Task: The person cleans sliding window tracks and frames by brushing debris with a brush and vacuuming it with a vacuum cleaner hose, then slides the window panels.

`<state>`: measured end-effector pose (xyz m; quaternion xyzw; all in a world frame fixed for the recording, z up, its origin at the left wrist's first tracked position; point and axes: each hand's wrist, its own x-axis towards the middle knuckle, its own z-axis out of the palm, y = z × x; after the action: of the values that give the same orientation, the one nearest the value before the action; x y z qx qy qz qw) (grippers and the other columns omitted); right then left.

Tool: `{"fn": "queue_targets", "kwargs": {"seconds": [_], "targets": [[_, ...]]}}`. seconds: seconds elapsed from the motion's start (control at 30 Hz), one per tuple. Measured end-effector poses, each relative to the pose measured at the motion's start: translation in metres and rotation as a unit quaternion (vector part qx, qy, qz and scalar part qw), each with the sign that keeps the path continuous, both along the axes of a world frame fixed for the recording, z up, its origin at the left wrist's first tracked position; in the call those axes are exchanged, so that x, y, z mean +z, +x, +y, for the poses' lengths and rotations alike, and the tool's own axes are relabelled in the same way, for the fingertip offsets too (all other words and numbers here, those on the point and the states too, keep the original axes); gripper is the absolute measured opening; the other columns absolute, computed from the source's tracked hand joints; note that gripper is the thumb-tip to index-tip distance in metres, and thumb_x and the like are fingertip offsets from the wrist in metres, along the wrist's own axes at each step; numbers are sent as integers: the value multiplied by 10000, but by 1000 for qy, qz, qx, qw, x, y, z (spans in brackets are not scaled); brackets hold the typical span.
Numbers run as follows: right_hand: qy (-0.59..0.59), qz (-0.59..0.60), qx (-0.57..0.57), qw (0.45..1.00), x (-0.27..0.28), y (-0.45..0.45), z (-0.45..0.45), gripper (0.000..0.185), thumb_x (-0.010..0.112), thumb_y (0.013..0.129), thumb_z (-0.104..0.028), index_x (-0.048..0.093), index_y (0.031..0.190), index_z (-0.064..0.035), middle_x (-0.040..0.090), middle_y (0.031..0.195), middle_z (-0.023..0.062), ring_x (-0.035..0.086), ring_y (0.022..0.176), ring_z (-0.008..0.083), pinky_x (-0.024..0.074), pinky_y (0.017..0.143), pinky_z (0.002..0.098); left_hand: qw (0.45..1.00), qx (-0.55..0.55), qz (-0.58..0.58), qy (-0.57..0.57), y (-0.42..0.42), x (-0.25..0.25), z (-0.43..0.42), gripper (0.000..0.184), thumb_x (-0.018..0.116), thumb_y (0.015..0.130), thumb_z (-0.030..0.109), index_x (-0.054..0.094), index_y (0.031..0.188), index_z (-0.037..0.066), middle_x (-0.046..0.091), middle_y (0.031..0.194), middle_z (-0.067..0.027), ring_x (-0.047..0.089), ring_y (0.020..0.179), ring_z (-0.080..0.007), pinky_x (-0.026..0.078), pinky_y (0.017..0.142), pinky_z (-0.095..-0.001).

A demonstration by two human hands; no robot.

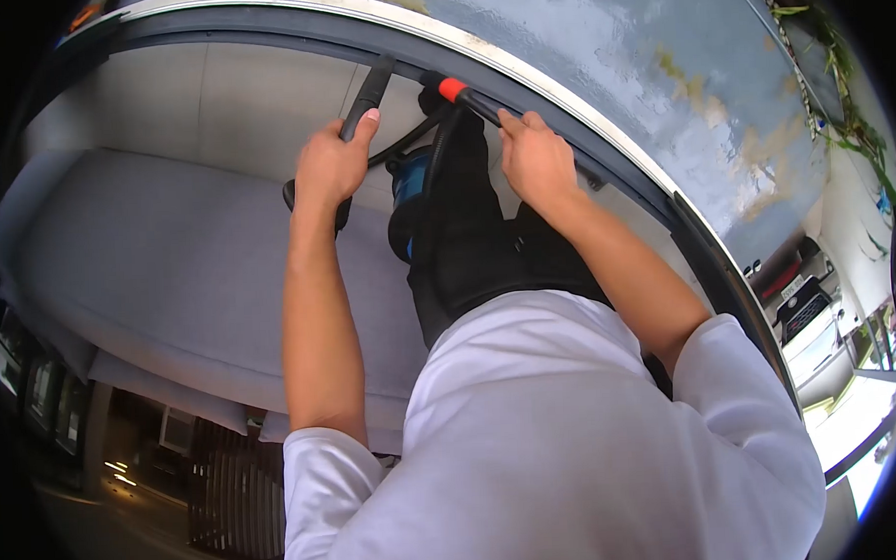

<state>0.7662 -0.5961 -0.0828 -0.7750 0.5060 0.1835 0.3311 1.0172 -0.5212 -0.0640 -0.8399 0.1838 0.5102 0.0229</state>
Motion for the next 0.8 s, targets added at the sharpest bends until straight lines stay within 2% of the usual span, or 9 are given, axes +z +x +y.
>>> {"fn": "queue_targets", "kwargs": {"seconds": [0.13,0.2,0.23,0.27,0.37,0.53,0.6,0.7,0.8], "targets": [[25,70,3,997,-23,-21,2,377,553,1002,-163,627,1361,-76,651,1087,219,714,876,423,583,752,521,998,-53,45,8,9,5,-2,735,536,933,666,706,1130,-21,722,1033,-256,679,1062,-411,508,941,-465],[9,22,-16,1000,-57,28,10,347,559,1015,-197,649,1337,-107,655,1063,206,699,908,414,573,789,523,999,-42,34,4,7,-1,0,717,532,940,655,709,1135,-13,724,1034,-255,679,1066,-410,509,940,-467],[9,0,-17,1000,-70,65,10,346,557,1017,-197,642,1338,-100,654,1066,212,697,909,418,571,795,525,996,-62,-43,-44,7,-8,7,709,533,939,659,713,1133,1,727,1020,-248,681,1063,-412,510,931,-474],[12,-21,-17,1000,-75,93,10,346,554,1019,-196,636,1339,-94,653,1069,218,696,910,423,569,801,528,996,-60,-44,-45,15,-7,3,709,533,939,659,713,1133,1,727,1020,-248,681,1063,-412,510,931,-474],[17,-38,-3,999,-53,122,-1,345,545,1024,-197,637,1336,-81,653,1067,218,693,908,428,564,812,530,999,1,-45,-14,47,14,-10,737,536,928,694,712,1137,9,726,988,-240,682,1043,-419,512,924,-479],[51,66,-53,995,-8,4,0,357,588,991,-168,678,1330,-102,659,1012,223,687,958,417,552,831,532,999,-13,38,-22,44,-1,-1,713,537,931,689,710,1062,10,725,977,-234,680,1018,-418,510,917,-479],[33,75,-43,996,-22,0,9,356,554,1014,-190,644,1341,-84,653,1087,225,705,932,419,576,811,524,995,-94,5,-17,31,-4,-1,701,538,933,680,712,1067,14,728,993,-233,676,1027,-425,508,919,-482],[25,9,-29,999,-59,69,9,306,544,1020,-204,673,1268,-82,661,1066,211,694,937,419,566,817,521,997,-71,-3,-29,33,-1,-9,733,527,930,695,703,1080,-1,718,971,-249,678,1042,-429,504,913,-488],[21,-45,-38,998,-45,99,-3,301,550,1017,-213,700,1252,-100,666,1030,199,680,937,422,554,819,525,995,-63,-71,-31,33,4,-15,721,521,933,695,704,1031,5,717,950,-237,681,998,-426,505,896,-487]]}}
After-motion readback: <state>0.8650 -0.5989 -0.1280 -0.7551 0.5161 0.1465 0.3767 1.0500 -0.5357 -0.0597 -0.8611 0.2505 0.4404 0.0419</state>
